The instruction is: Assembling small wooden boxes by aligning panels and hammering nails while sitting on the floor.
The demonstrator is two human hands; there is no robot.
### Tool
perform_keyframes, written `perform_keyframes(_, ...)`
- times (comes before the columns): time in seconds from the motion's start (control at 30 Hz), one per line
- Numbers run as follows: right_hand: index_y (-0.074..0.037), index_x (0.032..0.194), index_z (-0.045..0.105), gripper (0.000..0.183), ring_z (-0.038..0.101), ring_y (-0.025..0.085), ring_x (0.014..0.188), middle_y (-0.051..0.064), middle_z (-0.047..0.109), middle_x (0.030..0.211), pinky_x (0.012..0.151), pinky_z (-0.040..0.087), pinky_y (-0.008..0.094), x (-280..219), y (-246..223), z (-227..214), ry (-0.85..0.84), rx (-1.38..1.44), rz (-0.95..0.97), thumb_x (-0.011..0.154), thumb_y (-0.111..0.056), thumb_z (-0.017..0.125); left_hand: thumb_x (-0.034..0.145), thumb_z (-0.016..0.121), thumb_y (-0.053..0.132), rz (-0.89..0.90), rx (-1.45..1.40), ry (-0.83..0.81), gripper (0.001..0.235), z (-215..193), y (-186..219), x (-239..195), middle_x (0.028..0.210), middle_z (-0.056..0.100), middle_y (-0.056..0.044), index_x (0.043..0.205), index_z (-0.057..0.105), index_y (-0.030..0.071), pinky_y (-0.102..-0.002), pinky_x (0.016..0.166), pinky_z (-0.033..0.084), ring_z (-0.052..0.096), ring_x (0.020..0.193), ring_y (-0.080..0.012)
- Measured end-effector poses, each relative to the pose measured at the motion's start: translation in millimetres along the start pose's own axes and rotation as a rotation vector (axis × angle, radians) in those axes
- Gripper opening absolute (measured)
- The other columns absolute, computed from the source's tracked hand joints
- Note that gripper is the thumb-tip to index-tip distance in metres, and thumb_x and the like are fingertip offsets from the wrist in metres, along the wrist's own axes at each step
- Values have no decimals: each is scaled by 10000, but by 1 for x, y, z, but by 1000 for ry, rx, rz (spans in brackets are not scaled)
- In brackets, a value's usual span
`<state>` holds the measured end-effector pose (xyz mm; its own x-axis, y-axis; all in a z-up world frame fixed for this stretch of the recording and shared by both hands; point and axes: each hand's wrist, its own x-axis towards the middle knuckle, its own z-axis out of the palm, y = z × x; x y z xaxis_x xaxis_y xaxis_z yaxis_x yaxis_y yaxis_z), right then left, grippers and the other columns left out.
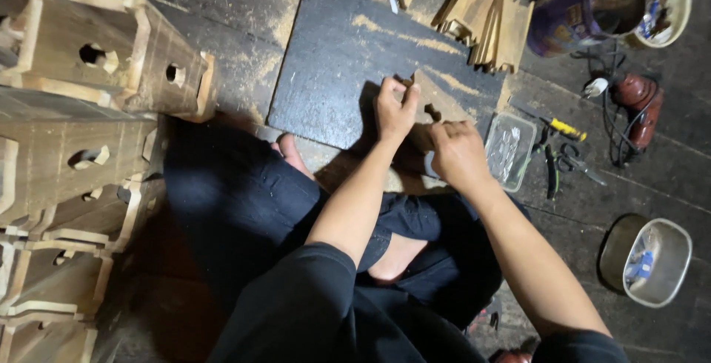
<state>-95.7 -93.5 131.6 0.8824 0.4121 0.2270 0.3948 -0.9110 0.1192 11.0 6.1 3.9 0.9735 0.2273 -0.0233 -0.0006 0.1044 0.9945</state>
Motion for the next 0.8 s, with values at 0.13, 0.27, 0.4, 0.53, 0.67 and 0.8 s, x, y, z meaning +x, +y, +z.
perform_keyframes(0.13,-107,893,639,179,689,315,738,96,638,706,754,521,399,0,-2,0,9,-36,-42,719,-111,598,814,825,293,4,14,-3,279,-4,7,-5,791,715,-201,854,608,122,-490,715,547,733,823,-422)
perform_keyframes(0.27,-79,1101,675,317,701,373,875,144,697,882,807,544,460,-9,-15,-31,49,135,210,786,-73,706,830,830,274,35,2,0,289,0,-2,-8,820,705,-203,881,598,109,-466,768,552,728,853,-412)
perform_keyframes(0.4,-23,1245,753,362,704,387,1100,201,736,1110,972,549,449,-92,-22,-110,465,296,892,887,32,769,830,847,297,28,30,38,309,3,-15,-9,841,712,-152,878,587,137,-452,808,554,734,881,-388)
perform_keyframes(0.53,32,1312,660,246,650,268,1113,178,687,1237,1008,526,382,-309,-54,-75,588,264,1295,1134,-123,728,915,731,301,-87,91,-120,264,-8,17,-9,843,631,-59,882,540,121,-402,774,483,610,807,-234)
perform_keyframes(0.67,-39,1414,452,573,619,517,1103,314,664,1228,991,406,526,-413,-150,-13,-291,89,1544,987,-402,566,935,734,322,-106,105,-78,293,-3,6,-14,861,605,-38,875,522,128,-370,787,496,583,801,-210)
perform_keyframes(0.8,-340,1609,473,706,642,565,1130,341,662,1191,1042,461,588,-381,-171,-27,-475,164,1894,918,-262,590,914,737,330,-149,95,-43,291,-5,18,-20,878,619,-49,881,530,129,-386,768,497,593,808,-218)
